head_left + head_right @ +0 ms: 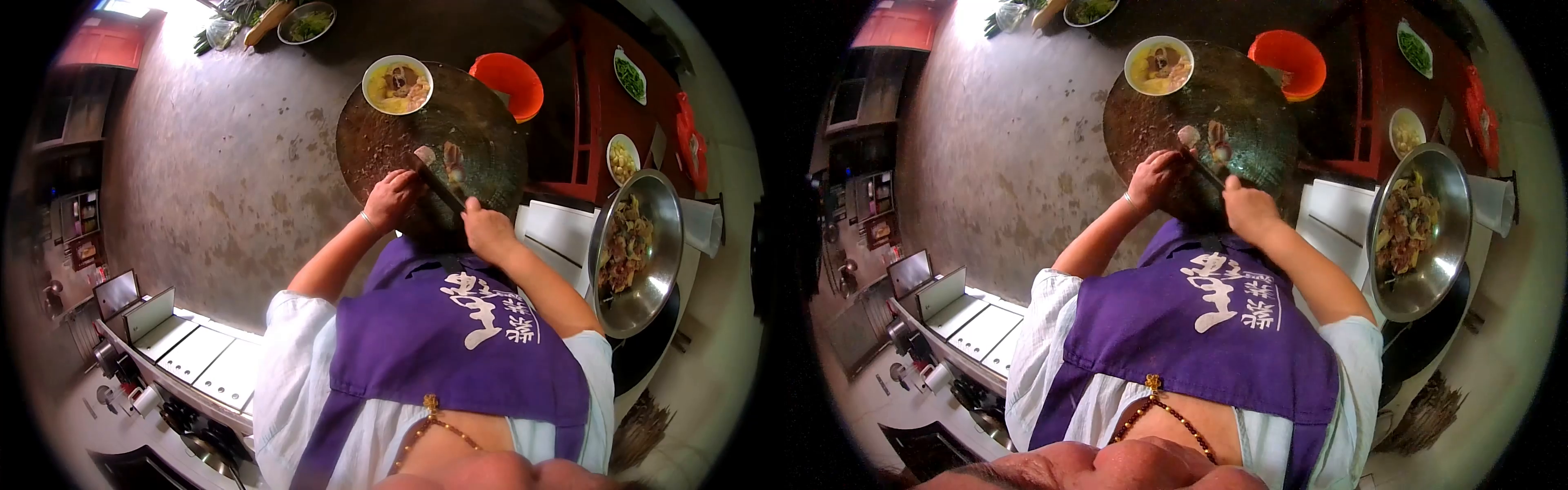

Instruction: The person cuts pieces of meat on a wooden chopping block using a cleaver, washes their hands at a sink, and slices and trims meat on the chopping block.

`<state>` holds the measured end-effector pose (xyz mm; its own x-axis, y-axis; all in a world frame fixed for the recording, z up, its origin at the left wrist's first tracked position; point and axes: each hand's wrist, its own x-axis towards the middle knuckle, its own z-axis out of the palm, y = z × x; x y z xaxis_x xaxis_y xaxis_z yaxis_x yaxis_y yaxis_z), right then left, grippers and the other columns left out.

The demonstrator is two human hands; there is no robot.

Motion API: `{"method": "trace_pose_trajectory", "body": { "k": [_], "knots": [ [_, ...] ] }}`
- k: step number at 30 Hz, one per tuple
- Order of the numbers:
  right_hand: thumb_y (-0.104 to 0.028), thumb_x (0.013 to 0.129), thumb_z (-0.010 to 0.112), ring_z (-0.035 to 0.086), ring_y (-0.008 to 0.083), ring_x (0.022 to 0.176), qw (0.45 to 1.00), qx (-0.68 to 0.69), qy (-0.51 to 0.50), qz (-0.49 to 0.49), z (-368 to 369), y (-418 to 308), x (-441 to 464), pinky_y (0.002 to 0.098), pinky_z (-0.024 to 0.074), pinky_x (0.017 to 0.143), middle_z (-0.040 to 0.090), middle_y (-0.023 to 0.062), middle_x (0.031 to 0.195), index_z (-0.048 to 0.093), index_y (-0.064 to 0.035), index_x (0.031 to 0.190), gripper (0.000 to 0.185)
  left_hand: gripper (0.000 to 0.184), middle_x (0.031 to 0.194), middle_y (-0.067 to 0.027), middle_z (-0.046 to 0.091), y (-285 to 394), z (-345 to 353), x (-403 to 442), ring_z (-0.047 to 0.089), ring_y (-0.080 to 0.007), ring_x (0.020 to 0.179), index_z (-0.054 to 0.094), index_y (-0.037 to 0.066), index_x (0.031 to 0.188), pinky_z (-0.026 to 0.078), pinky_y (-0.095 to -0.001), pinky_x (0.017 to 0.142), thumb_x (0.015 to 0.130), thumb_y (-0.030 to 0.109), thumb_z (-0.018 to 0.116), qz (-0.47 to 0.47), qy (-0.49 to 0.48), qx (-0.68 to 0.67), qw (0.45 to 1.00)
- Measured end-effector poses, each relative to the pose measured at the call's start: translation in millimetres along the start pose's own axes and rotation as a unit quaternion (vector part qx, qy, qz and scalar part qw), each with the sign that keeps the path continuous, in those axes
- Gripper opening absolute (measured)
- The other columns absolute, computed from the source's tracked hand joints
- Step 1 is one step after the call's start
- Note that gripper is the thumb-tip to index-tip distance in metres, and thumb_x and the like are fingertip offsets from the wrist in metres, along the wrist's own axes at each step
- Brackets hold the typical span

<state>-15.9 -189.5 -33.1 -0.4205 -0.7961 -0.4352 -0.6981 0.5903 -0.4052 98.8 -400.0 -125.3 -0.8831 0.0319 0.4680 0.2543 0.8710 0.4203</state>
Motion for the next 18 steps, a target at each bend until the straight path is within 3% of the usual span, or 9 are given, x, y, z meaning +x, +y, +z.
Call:
{"method": "trace_pose_trajectory", "body": {
  "k": [4,7,10,18],
  "knots": [
    [-0.017,0.094,0.042,0.064,0.0396,0.072,1.0,0.003,0.021,-0.016,3,-12,25,0.049,0.0498,0.065,0.064,0.0218,0.072,0.041,-0.0001,0.099,0.018,0.038,0.105,-0.0115,0.058,-1,1,-2,0.058,-0.0296,0.098,0.065,0.007,0.104,0.051,-0.0376,0.084,0.066,0.011,0.062,-0.015,0.009,-0.021,1.0],
    [-0.018,0.095,0.041,0.063,0.0396,0.07,0.999,0.015,0.034,-0.023,-2,-3,20,0.0497,0.0487,0.063,0.063,0.022,0.07,0.041,0.0003,0.099,0.018,0.028,0.102,-0.0085,0.06,8,-5,3,0.06,-0.0277,0.091,0.065,0.009,0.098,0.053,-0.0355,0.076,0.069,0.008,0.064,-0.008,0.022,0.012,1.0],
    [-0.018,0.095,0.041,0.063,0.0405,0.069,0.999,0.016,0.04,-0.024,-9,-3,1,0.0504,0.0484,0.062,0.063,0.0219,0.069,0.041,0.0004,0.097,0.019,0.027,0.101,-0.0083,0.06,4,4,-2,0.06,-0.0282,0.089,0.065,0.008,0.095,0.053,-0.0357,0.074,0.069,0.007,0.064,-0.009,0.06,0.012,0.998],
    [-0.019,0.094,0.042,0.062,0.0422,0.07,1.0,0.025,0.008,-0.016,4,-3,-6,0.0519,0.0484,0.063,0.062,0.0238,0.071,0.041,0.0011,0.098,0.02,0.026,0.102,-0.008,0.06,-5,15,-12,0.06,-0.0275,0.091,0.065,0.008,0.094,0.053,-0.0356,0.074,0.067,0.009,0.064,-0.008,0.05,0.031,0.998]
  ]
}}
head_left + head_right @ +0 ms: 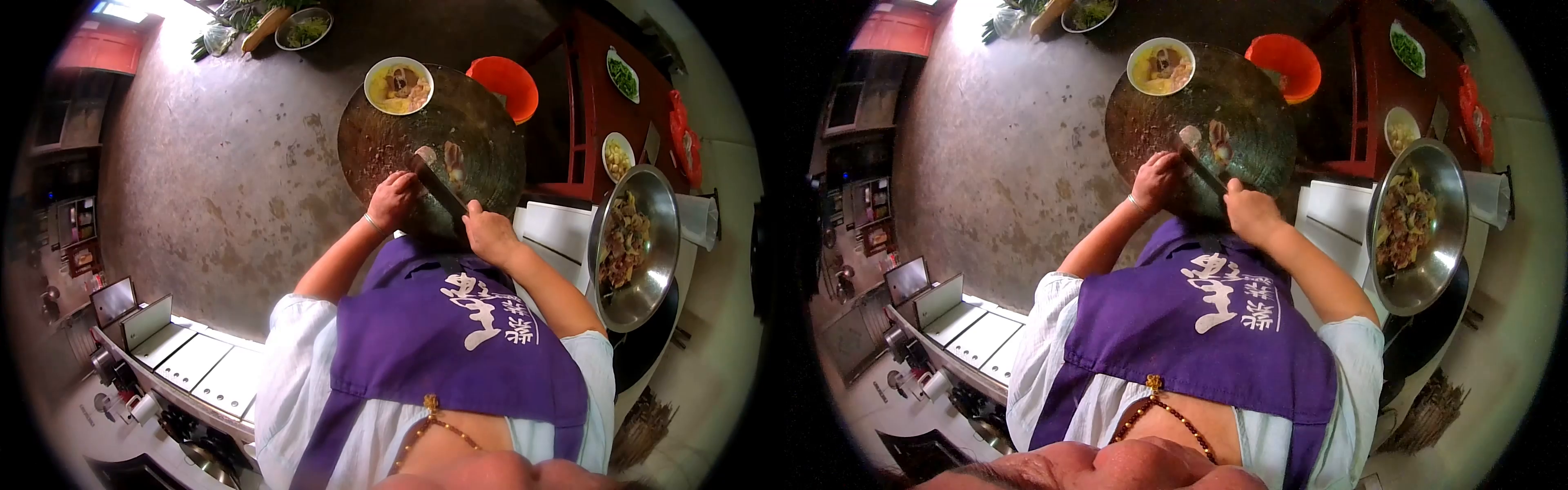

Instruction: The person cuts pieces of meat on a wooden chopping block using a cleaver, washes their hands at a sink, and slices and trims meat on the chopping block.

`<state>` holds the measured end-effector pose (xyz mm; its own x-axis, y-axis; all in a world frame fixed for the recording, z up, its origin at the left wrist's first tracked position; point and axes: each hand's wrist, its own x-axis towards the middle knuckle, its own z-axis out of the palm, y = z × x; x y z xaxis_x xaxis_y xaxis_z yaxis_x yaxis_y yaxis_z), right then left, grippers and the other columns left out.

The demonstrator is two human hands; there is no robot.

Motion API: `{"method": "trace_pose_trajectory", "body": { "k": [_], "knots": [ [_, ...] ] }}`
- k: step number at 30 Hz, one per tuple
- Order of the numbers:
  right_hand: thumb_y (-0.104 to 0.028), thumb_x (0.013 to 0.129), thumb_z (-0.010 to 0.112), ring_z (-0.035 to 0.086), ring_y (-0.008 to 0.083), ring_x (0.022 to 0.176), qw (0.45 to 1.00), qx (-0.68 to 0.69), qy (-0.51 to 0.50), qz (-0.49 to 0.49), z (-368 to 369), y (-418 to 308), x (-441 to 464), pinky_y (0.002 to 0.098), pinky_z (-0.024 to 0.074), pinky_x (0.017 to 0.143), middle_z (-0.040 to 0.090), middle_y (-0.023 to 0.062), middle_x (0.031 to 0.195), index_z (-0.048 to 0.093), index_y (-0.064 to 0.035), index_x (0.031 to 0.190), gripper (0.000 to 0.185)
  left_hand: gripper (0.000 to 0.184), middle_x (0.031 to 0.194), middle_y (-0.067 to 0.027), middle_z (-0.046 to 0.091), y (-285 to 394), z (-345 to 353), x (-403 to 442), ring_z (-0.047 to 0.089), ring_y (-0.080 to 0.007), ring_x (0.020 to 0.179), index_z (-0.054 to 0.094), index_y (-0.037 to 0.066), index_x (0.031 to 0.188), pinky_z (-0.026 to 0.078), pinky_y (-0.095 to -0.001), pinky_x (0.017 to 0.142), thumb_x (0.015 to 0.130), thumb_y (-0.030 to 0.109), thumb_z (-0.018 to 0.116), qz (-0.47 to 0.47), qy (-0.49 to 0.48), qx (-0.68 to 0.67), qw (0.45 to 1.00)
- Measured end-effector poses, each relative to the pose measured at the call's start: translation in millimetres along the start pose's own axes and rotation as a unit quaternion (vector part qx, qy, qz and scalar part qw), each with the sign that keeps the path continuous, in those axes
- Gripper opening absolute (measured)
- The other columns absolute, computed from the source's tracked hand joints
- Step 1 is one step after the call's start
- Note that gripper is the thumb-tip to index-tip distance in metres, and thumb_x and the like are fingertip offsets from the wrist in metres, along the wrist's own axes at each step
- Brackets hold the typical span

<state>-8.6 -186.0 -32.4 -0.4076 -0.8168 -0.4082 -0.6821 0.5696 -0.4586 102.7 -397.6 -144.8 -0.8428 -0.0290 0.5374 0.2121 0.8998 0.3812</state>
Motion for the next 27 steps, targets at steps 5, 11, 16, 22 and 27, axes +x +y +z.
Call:
{"method": "trace_pose_trajectory", "body": {
  "k": [5,11,16,22,27],
  "knots": [
    [-0.02,0.094,0.043,0.062,0.0429,0.074,0.998,0.038,0.042,0.012,10,-12,38,0.052,0.0482,0.066,0.063,0.0249,0.075,0.041,0.0014,0.099,0.022,0.024,0.101,-0.0077,0.059,6,-5,4,0.059,-0.0272,0.092,0.064,0.008,0.092,0.053,-0.0345,0.074,0.067,0.01,0.064,-0.019,-0.011,0.003,1.0],
    [-0.021,0.094,0.044,0.061,0.0433,0.07,0.995,0.021,0.096,0.003,-5,11,5,0.0532,0.0473,0.064,0.062,0.024,0.071,0.043,-0.0013,0.096,0.02,0.029,0.104,-0.0101,0.056,18,0,9,0.055,-0.029,0.096,0.063,0.006,0.097,0.046,-0.0369,0.084,0.069,0.01,0.062,-0.05,-0.076,0.016,0.996],
    [-0.022,0.093,0.045,0.061,0.0423,0.065,0.98,-0.041,0.189,0.057,-16,47,-4,0.0532,0.0471,0.06,0.061,0.0202,0.065,0.044,-0.0036,0.095,0.019,0.034,0.104,-0.0118,0.056,15,4,43,0.055,-0.03,0.096,0.062,0.003,0.101,0.047,-0.0384,0.083,0.067,0.009,0.062,-0.042,-0.044,-0.076,0.995],
    [-0.021,0.093,0.046,0.06,0.0426,0.068,0.987,-0.006,0.159,0.036,-14,38,-11,0.0529,0.0463,0.063,0.061,0.0234,0.071,0.047,-0.005,0.095,0.016,0.043,0.118,-0.0154,0.054,13,6,60,0.051,-0.0329,0.109,0.056,-0.001,0.116,0.043,-0.0399,0.093,0.078,0.018,0.066,-0.153,0.002,-0.032,0.988],
    [-0.023,0.096,0.048,0.052,0.0202,0.047,0.879,0.427,0.157,0.14,42,79,-19,0.0346,0.044,0.045,0.052,0.0088,0.06,0.045,-0.0056,0.094,0.017,0.066,0.136,-0.0195,0.042,19,1,52,0.037,-0.0349,0.13,0.043,0.0,0.132,0.032,-0.0411,0.108,0.079,0.031,0.068,-0.183,-0.073,-0.039,0.98]
  ]
}}
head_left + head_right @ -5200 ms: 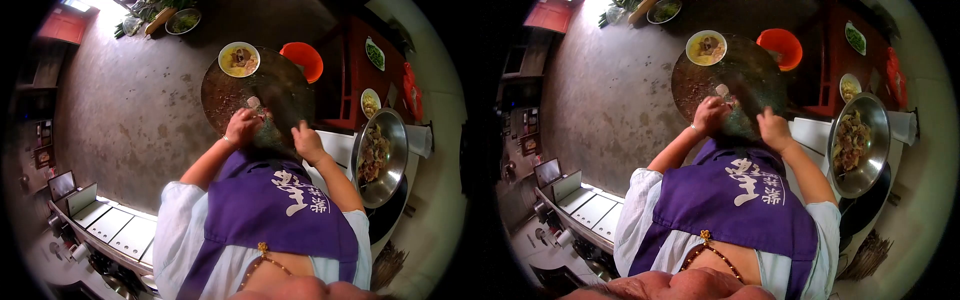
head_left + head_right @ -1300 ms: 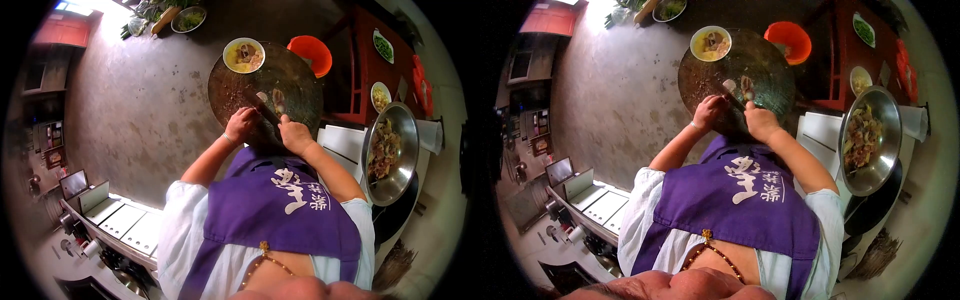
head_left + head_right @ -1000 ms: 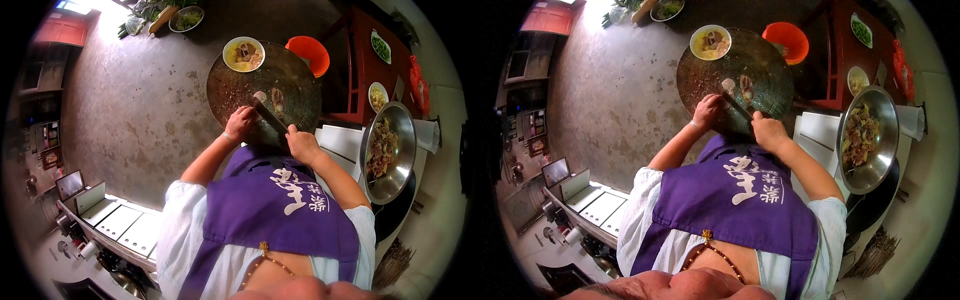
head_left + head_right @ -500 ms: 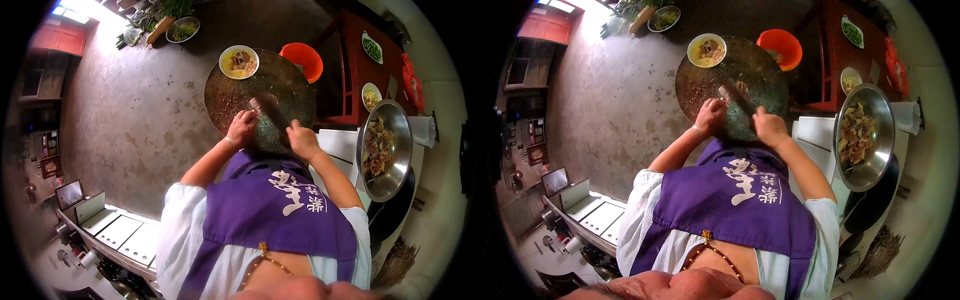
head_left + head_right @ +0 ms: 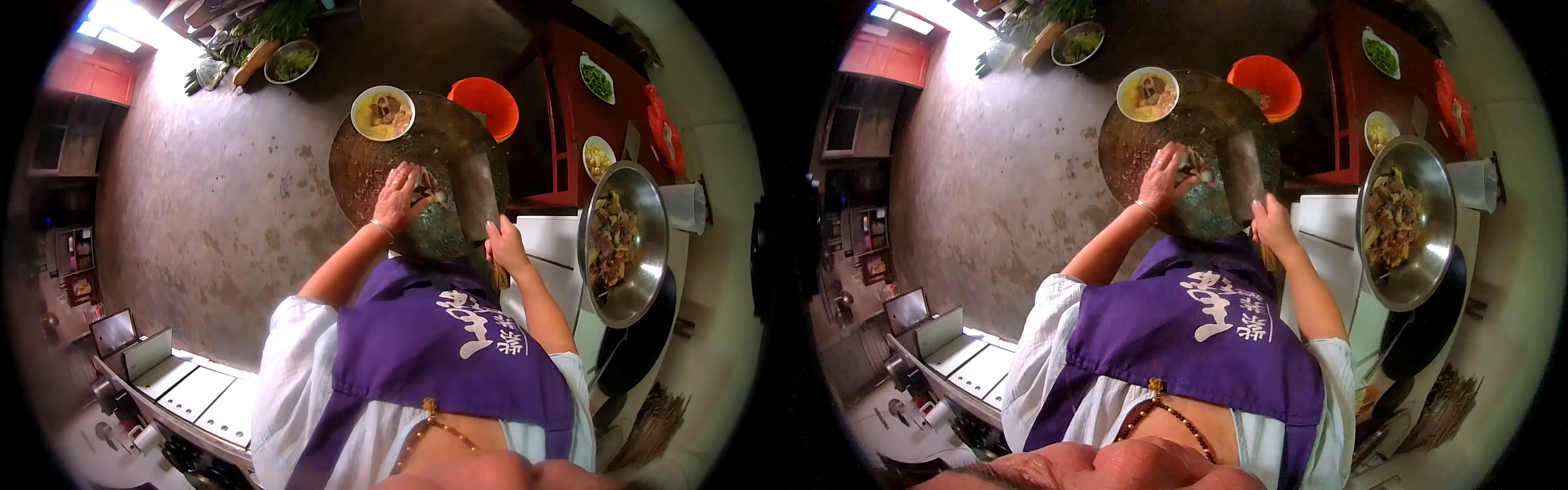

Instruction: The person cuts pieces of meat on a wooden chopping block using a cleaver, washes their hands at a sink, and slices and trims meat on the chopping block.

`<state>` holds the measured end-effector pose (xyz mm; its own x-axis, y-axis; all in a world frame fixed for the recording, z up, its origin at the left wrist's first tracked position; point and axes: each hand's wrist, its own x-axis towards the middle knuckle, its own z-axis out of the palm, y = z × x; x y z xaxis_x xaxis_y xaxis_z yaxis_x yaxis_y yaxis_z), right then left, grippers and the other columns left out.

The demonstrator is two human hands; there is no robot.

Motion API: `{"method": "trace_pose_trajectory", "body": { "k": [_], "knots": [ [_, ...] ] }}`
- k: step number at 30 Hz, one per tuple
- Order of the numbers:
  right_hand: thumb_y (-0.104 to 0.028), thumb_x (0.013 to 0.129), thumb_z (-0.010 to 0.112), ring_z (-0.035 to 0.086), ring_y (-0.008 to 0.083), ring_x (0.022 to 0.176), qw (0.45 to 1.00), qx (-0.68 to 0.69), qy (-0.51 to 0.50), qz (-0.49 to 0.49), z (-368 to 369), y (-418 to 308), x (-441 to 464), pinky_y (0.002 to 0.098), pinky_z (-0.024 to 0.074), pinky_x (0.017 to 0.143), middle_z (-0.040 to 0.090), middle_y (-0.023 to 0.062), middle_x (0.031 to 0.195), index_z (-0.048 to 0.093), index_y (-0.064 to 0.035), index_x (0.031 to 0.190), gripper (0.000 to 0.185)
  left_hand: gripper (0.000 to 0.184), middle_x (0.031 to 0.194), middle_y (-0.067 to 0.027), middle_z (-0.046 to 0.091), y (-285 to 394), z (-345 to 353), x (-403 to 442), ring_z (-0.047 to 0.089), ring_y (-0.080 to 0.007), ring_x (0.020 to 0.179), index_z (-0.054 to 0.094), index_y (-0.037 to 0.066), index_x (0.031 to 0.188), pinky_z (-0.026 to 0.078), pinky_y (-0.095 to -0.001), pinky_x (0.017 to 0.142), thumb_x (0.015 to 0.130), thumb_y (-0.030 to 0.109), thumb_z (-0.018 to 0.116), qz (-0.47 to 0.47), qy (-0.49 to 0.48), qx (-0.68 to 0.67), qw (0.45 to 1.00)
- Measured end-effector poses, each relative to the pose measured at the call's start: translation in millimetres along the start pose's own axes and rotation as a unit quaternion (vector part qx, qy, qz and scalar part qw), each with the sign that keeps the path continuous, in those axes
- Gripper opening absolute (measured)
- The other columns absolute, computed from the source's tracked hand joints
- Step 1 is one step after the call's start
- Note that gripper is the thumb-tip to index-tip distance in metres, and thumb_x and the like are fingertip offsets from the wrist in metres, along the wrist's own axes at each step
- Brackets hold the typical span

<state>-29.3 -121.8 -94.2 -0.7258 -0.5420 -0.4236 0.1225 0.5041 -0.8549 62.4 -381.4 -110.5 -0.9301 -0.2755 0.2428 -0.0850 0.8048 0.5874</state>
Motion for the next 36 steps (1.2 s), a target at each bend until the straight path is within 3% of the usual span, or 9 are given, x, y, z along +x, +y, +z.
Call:
{"method": "trace_pose_trajectory", "body": {
  "k": [2,14,18,21,25,28,32,35,36],
  "knots": [
    [-0.023,0.098,0.047,0.047,0.0111,0.044,0.983,0.167,-0.033,0.064,6,8,-14,0.0266,0.0433,0.04,0.047,0.0019,0.06,0.045,-0.0083,0.095,0.016,0.074,0.139,-0.0198,0.038,3,7,0,0.032,-0.0351,0.133,0.039,0.0,0.134,0.027,-0.0413,0.111,0.077,0.034,0.071,-0.002,-0.023,-0.012,1.0],
    [-0.022,0.097,0.049,0.05,0.0137,0.043,0.974,0.214,-0.067,0.039,100,-22,5,0.0284,0.0428,0.04,0.05,0.0041,0.056,0.044,-0.0069,0.09,0.017,0.063,0.138,-0.0207,0.039,22,34,2,0.034,-0.0371,0.13,0.04,0.002,0.135,0.029,-0.0424,0.108,0.082,0.024,0.066,-0.119,0.103,-0.081,0.984],
    [-0.02,0.096,0.049,0.051,0.012,0.044,0.988,0.154,-0.001,0.019,80,-45,-26,0.0275,0.0424,0.039,0.051,0.0036,0.056,0.043,-0.0061,0.087,0.018,0.057,0.133,-0.0212,0.042,40,41,16,0.04,-0.037,0.124,0.042,0.002,0.133,0.035,-0.0405,0.104,0.083,0.014,0.065,-0.099,0.2,-0.146,0.964],
    [-0.017,0.095,0.05,0.053,0.0146,0.044,0.986,0.121,0.088,-0.074,40,-67,-57,0.0305,0.043,0.041,0.053,0.0079,0.054,0.041,-0.0031,0.082,0.021,0.055,0.13,-0.0215,0.045,105,37,48,0.045,-0.0354,0.119,0.042,0.0,0.133,0.039,-0.0393,0.099,0.082,0.006,0.063,-0.045,0.228,-0.254,0.939],
    [-0.016,0.094,0.052,0.054,0.0176,0.045,0.947,0.083,0.273,-0.145,-20,-81,-103,0.0331,0.0414,0.044,0.053,0.0101,0.054,0.044,-0.0004,0.085,0.02,0.055,0.13,-0.0208,0.045,217,24,92,0.044,-0.0351,0.12,0.043,0.002,0.133,0.038,-0.0386,0.1,0.081,0.004,0.062,0.062,0.152,-0.308,0.937],
    [-0.017,0.095,0.05,0.051,0.0134,0.048,0.917,0.046,0.372,-0.136,-72,-57,-136,0.0295,0.0396,0.044,0.052,0.0048,0.057,0.047,-0.0033,0.089,0.015,0.053,0.125,-0.0181,0.048,294,48,118,0.045,-0.0351,0.119,0.047,0.003,0.126,0.036,-0.0412,0.102,0.076,0.003,0.066,0.179,0.095,-0.337,0.919],
    [-0.017,0.096,0.047,0.047,0.009,0.05,0.866,0.156,0.466,-0.092,-138,-24,-181,0.0241,0.0393,0.044,0.048,-0.0008,0.059,0.047,-0.0055,0.096,0.012,0.045,0.119,-0.0219,0.049,368,141,127,0.046,-0.0384,0.112,0.048,0.001,0.121,0.038,-0.0414,0.098,0.079,0.006,0.064,0.148,0.029,-0.43,0.89],
    [-0.014,0.097,0.044,0.045,0.0092,0.049,0.832,0.214,0.512,-0.02,-167,-15,-213,0.0223,0.0398,0.044,0.046,-0.001,0.059,0.045,-0.0044,0.102,0.011,0.031,0.122,-0.0226,0.051,375,197,109,0.048,-0.0381,0.116,0.06,0.002,0.11,0.037,-0.0444,0.102,0.082,0.014,0.064,0.108,-0.123,-0.294,0.942],
    [-0.014,0.097,0.043,0.045,0.0095,0.049,0.833,0.206,0.512,-0.03,-174,-4,-223,0.0226,0.0394,0.044,0.046,0.0001,0.06,0.045,-0.004,0.104,0.012,0.029,0.118,-0.0211,0.054,376,194,99,0.049,-0.0371,0.115,0.061,0.002,0.107,0.039,-0.0436,0.1,0.08,0.012,0.065,0.148,-0.069,-0.327,0.931]
  ]
}}
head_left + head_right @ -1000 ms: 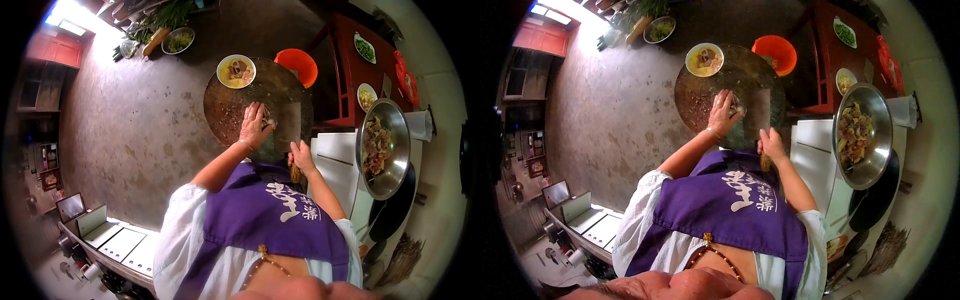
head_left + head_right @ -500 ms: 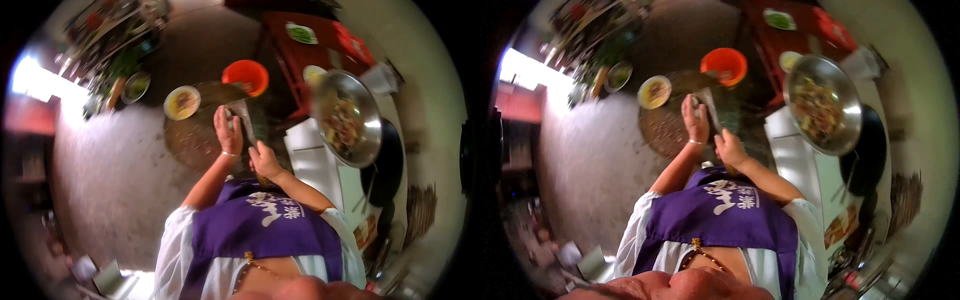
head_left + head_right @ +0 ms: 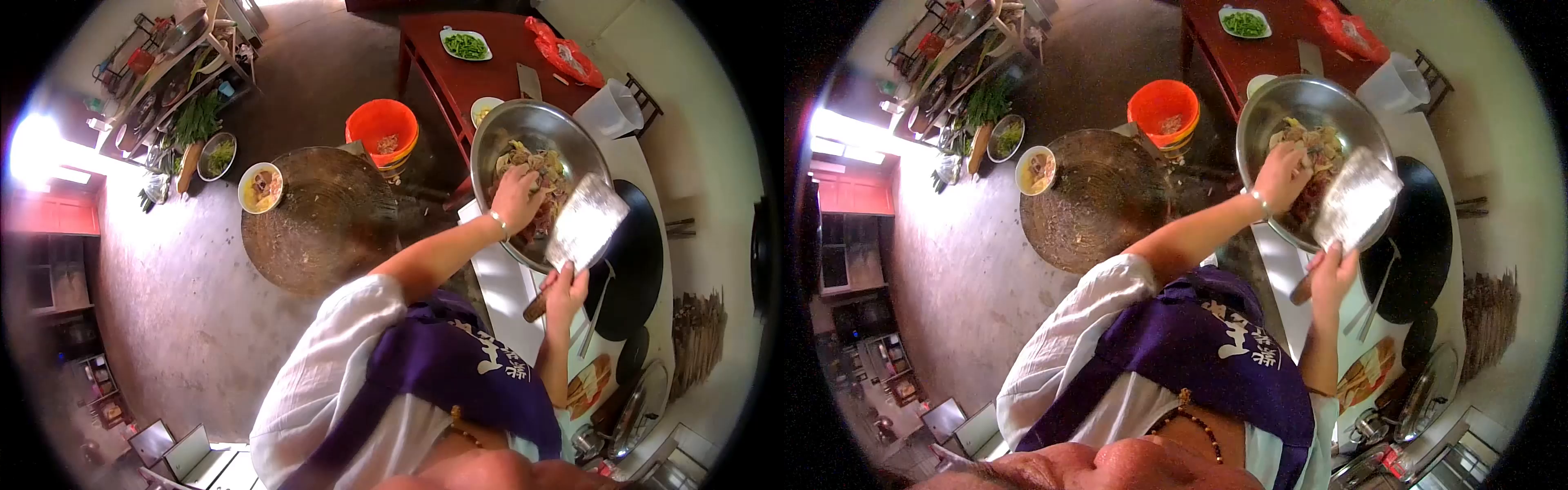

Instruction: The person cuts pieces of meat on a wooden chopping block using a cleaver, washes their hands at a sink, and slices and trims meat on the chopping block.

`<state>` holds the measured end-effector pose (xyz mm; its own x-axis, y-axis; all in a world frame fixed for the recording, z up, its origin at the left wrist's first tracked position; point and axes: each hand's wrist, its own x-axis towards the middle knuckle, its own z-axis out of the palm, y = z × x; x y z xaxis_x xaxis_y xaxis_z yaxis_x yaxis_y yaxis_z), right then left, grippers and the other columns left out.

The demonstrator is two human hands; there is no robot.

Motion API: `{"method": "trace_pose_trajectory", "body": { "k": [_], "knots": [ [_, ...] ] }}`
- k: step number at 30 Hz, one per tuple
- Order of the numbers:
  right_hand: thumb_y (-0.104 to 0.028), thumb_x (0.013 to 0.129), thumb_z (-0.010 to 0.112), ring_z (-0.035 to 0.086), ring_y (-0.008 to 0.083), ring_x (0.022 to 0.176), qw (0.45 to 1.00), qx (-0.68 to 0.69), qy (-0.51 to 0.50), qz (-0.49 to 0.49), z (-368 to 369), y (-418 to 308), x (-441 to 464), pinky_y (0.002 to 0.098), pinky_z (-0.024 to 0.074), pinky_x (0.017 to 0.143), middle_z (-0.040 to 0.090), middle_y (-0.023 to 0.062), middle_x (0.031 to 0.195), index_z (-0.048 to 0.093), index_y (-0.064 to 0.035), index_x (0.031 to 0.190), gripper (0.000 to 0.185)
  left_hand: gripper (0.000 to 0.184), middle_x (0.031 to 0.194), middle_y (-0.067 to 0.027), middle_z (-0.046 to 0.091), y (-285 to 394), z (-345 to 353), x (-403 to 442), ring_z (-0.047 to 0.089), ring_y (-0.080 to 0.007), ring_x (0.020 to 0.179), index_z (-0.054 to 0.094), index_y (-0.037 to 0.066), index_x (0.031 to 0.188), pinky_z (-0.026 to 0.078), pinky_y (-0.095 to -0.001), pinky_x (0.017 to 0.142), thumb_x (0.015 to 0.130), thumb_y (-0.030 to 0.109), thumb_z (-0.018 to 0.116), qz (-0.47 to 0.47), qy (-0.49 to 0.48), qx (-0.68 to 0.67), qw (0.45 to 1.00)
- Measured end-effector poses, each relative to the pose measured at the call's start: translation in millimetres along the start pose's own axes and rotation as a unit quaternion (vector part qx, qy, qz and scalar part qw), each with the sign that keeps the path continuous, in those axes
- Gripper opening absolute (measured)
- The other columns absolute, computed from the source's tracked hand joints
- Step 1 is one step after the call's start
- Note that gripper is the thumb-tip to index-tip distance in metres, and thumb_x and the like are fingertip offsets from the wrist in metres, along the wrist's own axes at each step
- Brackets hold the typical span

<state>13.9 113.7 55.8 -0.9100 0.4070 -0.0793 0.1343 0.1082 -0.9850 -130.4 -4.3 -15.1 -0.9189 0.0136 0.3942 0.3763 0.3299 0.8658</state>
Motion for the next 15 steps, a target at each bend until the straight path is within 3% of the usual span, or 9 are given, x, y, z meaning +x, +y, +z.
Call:
{"method": "trace_pose_trajectory", "body": {
  "k": [1,4,6,7,9,10,11,13,15],
  "knots": [
    [-0.013,0.097,0.042,0.046,0.0097,0.049,1.0,-0.001,0.003,-0.009,-14,6,2,0.0229,0.039,0.045,0.046,0.0012,0.06,0.045,-0.0037,0.105,0.012,0.027,0.115,-0.0196,0.057,5,-4,-8,0.05,-0.0362,0.114,0.063,0.003,0.105,0.04,-0.0429,0.099,0.079,0.01,0.066,0.059,0.036,-0.024,0.997],
    [-0.014,0.098,0.041,0.045,0.0099,0.049,0.999,0.012,-0.026,0.04,-38,6,2,0.0234,0.0383,0.047,0.046,0.0028,0.061,0.045,-0.0026,0.105,0.014,0.027,0.109,-0.0132,0.061,1,-47,-18,0.057,-0.0288,0.106,0.063,0.004,0.102,0.047,-0.0368,0.09,0.076,0.0,0.066,0.076,0.057,-0.088,0.992],
    [-0.013,0.098,0.043,0.046,0.0101,0.05,0.997,0.022,-0.062,0.03,-50,15,6,0.0237,0.0391,0.049,0.048,0.0018,0.06,0.046,-0.0028,0.1,0.012,0.015,0.095,-0.009,0.063,-42,-82,-18,0.059,-0.0261,0.088,0.065,0.006,0.093,0.048,-0.0351,0.078,0.078,0.001,0.064,0.081,0.157,0.016,0.984],
    [-0.014,0.097,0.044,0.047,0.0101,0.05,0.995,-0.006,-0.093,0.017,-53,23,5,0.0239,0.0393,0.048,0.049,0.0013,0.06,0.047,-0.0031,0.098,0.011,0.009,0.088,-0.0088,0.062,-47,-110,-17,0.059,-0.0244,0.084,0.066,0.006,0.091,0.048,-0.0345,0.075,0.083,0.004,0.061,-0.006,0.18,0.073,0.981],
    [-0.014,0.096,0.047,0.048,0.0101,0.051,0.985,-0.06,-0.162,-0.014,-52,33,5,0.0244,0.0398,0.048,0.051,0.0003,0.061,0.049,-0.0037,0.093,0.011,0.005,0.08,-0.004,0.06,-86,-138,-26,0.055,-0.0144,0.073,0.064,0.004,0.088,0.045,-0.028,0.068,0.087,0.009,0.063,-0.125,0.309,0.004,0.943],
    [-0.013,0.093,0.053,0.049,0.0125,0.05,0.972,-0.111,-0.198,-0.053,-50,35,6,0.0275,0.0399,0.047,0.054,0.0014,0.061,0.051,-0.0037,0.083,0.014,0.006,0.077,-0.0024,0.058,-96,-153,-30,0.052,-0.0102,0.068,0.063,0.003,0.088,0.044,-0.0236,0.063,0.087,0.009,0.063,-0.159,0.332,-0.039,0.929],
    [-0.01,0.088,0.058,0.051,0.0192,0.049,0.936,-0.209,-0.239,-0.153,-42,33,8,0.0327,0.0402,0.046,0.055,0.0067,0.061,0.052,-0.0033,0.075,0.016,0.007,0.077,-0.0024,0.057,-101,-160,-41,0.05,-0.0085,0.065,0.062,0.001,0.088,0.043,-0.0222,0.061,0.087,0.008,0.063,-0.199,0.333,-0.056,0.92],
    [-0.008,0.084,0.062,0.053,0.0272,0.05,0.863,-0.268,-0.33,-0.274,-21,30,7,0.0369,0.0413,0.047,0.056,0.0116,0.063,0.054,-0.0016,0.075,0.014,0.007,0.077,-0.0021,0.058,-111,-168,-62,0.051,-0.0073,0.066,0.062,0.001,0.089,0.044,-0.0217,0.061,0.086,0.007,0.064,-0.198,0.281,0.015,0.939],
    [-0.009,0.082,0.065,0.055,0.0317,0.053,0.849,-0.245,-0.363,-0.296,-3,42,-5,0.04,0.0422,0.048,0.058,0.0135,0.065,0.057,-0.0011,0.081,0.011,0.006,0.078,-0.0021,0.059,-108,-157,-87,0.052,-0.0072,0.067,0.062,0.001,0.089,0.045,-0.0222,0.061,0.085,0.005,0.064,-0.195,0.243,-0.006,0.95]
  ]
}}
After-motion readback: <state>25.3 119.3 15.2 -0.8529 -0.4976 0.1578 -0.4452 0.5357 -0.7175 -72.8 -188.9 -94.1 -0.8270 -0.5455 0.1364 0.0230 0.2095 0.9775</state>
